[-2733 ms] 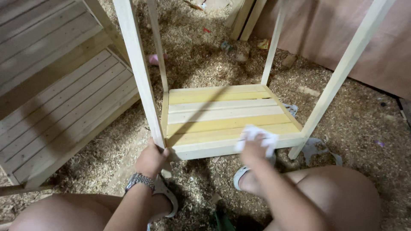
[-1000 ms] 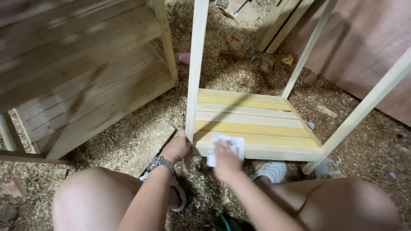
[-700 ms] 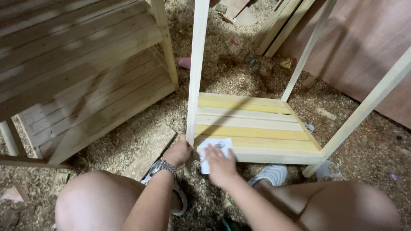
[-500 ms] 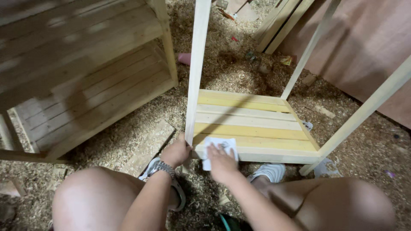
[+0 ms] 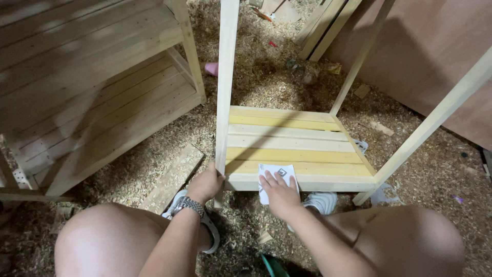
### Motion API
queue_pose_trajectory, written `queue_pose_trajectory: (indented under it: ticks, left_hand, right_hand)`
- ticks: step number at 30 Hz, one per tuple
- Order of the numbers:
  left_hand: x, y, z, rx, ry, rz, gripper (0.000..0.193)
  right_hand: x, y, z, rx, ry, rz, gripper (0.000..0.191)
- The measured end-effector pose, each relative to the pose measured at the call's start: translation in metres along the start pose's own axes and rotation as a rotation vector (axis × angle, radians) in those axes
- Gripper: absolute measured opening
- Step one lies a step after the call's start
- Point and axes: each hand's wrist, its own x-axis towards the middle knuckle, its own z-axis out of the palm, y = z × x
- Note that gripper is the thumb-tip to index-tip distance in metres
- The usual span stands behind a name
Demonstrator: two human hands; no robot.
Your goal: The person kneels on the floor sanding an unfinished wooden stool frame. They rub an orange sanding block over the slatted seat and edges, fold and tear sandpaper, briefly sand the tabletop of another stool, then continue sanding the seat slats and side rails by hand.
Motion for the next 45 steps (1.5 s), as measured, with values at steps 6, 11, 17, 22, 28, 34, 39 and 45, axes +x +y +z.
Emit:
queue_pose_trajectory:
  ticks: [6,11,17,22,28,34,39,45]
  left_hand:
    - [0.007,-0.002,0.0,0.029,0.106,0.103,0.047]
    - [0.002,0.009,-0.008,-0.041,0.121,0.097,0.055]
    - [-0.017,0.027,-0.017,0.018,0.184,0.018,0.057]
    - [-0.019,0.032,-0.017,-0.034,0.186,-0.012,0.053]
    - [-0.024,0.04,-0.022,-0.051,0.2,-0.044,0.054]
    - [-0.032,0.047,-0.024,-0.242,0.121,-0.094,0.053]
    - [-0.024,0.044,-0.022,-0.098,0.204,-0.06,0.055]
    - [-0.016,0.05,0.003,0.267,0.17,-0.076,0.035]
  right_hand:
    - [0.015,-0.062,-0.008,0.101,0.026,-0.102,0.083]
    - [0.012,-0.046,-0.011,0.081,0.031,-0.067,0.081]
    - [0.005,0.027,-0.003,0.059,-0.002,0.105,0.085]
    - [0.02,-0.007,0.005,0.065,0.055,0.077,0.087]
    - [0.03,-0.044,0.012,0.116,0.087,-0.033,0.08]
    - [0.033,0.047,0.04,0.226,0.353,0.099,0.075]
    - [0.041,0.077,0.058,0.031,0.133,0.162,0.081]
    - [0.044,0.076,0.066,0.095,0.143,0.147,0.081]
